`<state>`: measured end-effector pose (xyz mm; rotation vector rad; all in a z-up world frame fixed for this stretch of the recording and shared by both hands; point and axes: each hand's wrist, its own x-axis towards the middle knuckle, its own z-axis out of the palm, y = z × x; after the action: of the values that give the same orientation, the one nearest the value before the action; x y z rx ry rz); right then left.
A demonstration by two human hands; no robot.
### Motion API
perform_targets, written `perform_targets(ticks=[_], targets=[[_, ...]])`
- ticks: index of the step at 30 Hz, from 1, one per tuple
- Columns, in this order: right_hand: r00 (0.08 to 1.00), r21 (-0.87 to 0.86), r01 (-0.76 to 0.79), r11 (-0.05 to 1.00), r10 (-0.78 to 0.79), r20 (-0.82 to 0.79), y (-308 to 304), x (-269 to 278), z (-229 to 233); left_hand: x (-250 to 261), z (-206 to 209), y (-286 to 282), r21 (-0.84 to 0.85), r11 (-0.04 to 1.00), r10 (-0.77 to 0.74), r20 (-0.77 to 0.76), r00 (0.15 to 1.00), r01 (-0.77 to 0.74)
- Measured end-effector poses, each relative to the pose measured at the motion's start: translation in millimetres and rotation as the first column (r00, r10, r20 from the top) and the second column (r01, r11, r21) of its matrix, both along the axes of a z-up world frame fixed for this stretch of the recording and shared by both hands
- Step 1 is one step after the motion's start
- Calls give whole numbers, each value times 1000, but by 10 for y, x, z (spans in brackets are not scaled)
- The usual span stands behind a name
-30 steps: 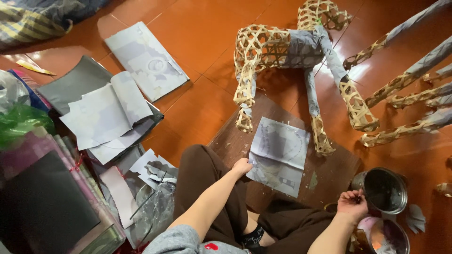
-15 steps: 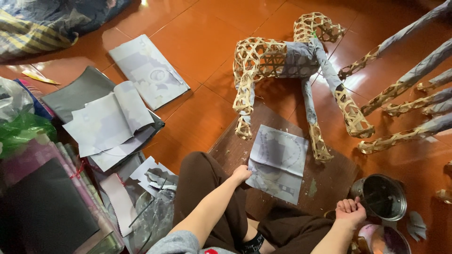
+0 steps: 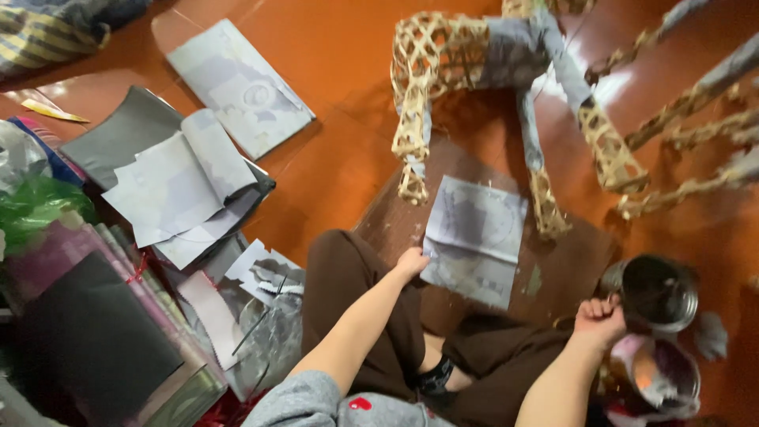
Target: Applying paper strips and adhesive to a woven frame to create a sculpture
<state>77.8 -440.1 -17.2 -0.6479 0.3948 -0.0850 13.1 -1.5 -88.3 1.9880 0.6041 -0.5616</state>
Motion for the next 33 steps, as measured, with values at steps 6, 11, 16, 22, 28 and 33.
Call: perform_targets(ticks=[6,11,16,22,28,33], targets=[[987,-48,108,993,-113,-115,141,-159,236,-82,-92,-37,-93,991,107,125,986,-95],[999,-260,33,965,-36,-4,547,-689,915,-87,-41,-41,-157,983,111,111,988,-93],[974,-598,-221,770,138,-182,1354,-1254,1881,-35,-505,-172,-211,961,224,208,952,-180],[670,-663,-616,-426,159,-725,1813,-1637,1491,-69,-414,-221,-269,894,399,113,910,-358],[524,-545,-566,-619,240,-817,2468,-1464,1653,-103,-175,-194,-187,943,299,113,948,-275],[616,-665,-522,-534,303,-727,2702,-1462,1471,-153,-409,-226,-133,972,212,146,966,-193]])
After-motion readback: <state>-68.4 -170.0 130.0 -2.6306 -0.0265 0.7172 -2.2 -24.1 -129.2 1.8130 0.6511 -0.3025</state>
